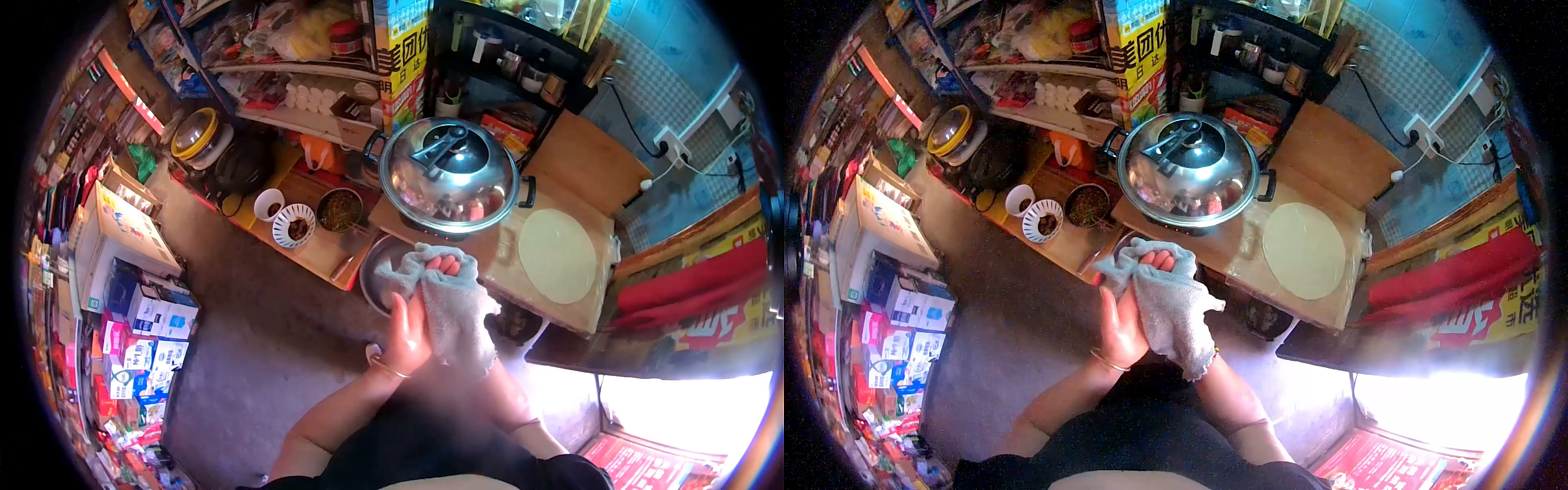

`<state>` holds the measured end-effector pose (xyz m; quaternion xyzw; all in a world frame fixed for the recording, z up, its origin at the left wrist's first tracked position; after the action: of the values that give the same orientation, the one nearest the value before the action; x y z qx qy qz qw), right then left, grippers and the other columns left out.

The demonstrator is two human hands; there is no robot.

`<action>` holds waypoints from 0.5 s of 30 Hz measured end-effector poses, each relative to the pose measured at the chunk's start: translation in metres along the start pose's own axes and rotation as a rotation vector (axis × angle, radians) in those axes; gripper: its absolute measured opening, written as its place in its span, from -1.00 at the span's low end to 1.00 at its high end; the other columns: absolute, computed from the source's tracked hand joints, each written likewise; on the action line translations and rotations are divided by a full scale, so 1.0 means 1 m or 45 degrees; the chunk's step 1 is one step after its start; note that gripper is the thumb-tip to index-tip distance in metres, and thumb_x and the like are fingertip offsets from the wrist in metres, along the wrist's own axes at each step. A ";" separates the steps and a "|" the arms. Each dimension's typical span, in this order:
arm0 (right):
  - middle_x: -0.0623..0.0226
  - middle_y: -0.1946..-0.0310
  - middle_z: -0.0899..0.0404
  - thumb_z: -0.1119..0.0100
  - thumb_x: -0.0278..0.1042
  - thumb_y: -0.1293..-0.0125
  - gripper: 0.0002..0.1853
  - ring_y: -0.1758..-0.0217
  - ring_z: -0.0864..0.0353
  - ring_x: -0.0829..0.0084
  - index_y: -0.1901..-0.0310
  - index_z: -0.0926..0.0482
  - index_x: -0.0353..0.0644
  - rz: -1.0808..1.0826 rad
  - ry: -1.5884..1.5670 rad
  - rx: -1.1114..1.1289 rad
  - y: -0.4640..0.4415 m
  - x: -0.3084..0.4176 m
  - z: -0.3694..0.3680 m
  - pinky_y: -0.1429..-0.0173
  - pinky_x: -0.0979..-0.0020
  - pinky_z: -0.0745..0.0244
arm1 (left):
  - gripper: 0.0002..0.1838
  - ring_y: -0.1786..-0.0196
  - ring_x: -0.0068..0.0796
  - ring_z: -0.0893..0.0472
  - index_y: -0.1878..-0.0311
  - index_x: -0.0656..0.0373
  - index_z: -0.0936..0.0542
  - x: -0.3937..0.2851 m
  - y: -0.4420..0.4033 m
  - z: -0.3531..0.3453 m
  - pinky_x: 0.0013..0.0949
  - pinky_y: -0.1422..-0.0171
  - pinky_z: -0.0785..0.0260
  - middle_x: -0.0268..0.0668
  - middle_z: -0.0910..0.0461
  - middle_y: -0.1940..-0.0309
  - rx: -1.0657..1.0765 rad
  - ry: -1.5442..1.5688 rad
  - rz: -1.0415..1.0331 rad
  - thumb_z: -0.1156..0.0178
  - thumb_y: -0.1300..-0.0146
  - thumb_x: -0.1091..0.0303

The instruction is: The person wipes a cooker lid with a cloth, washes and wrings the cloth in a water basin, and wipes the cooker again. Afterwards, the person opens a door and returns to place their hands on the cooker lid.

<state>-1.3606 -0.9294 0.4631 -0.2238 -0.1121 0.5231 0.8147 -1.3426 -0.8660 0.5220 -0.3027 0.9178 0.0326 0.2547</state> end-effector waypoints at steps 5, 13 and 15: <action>0.21 0.27 -0.52 0.09 -0.17 -0.33 -0.71 0.17 -0.53 0.30 0.10 -0.44 -0.22 -0.907 -1.933 0.351 -0.005 -0.028 -0.003 0.08 0.35 -0.45 | -0.12 -0.46 -0.37 0.09 -0.42 0.28 0.27 0.015 0.008 0.015 -0.33 -0.48 0.32 -0.15 0.14 -0.43 0.134 -0.610 0.025 0.24 -0.32 -0.20; 0.20 0.20 -0.44 -0.05 -0.21 -0.15 -0.70 0.11 -0.42 0.24 0.12 -0.42 -0.17 -0.244 -1.175 0.147 -0.022 -0.049 0.048 0.05 0.29 -0.34 | -0.22 -0.44 -0.28 0.03 -0.40 0.35 0.23 0.005 0.010 0.003 -0.34 -0.43 0.13 -0.07 0.08 -0.41 0.351 -1.469 0.082 0.03 -0.36 0.18; 0.18 0.15 -0.42 -0.05 -0.21 -0.16 -0.66 0.06 -0.40 0.23 0.06 -0.38 -0.18 -0.572 -1.755 0.082 -0.017 -0.054 0.036 0.00 0.29 -0.33 | -0.31 -0.37 -0.21 -0.20 -0.37 0.33 -0.01 0.000 0.018 0.009 -0.27 -0.34 -0.10 -0.04 -0.20 -0.30 0.438 -1.650 0.057 0.02 -0.35 0.10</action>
<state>-1.3847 -0.9750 0.5051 0.2091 -0.6279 0.3683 0.6529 -1.3492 -0.8495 0.5120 -0.1579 0.5775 0.0664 0.7982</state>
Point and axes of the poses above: each hand's wrist, its own y-axis away from the middle knuckle, its own z-axis out of the back of the hand, x = y × z, the point moved 3 cm from there along -y, towards the middle knuckle
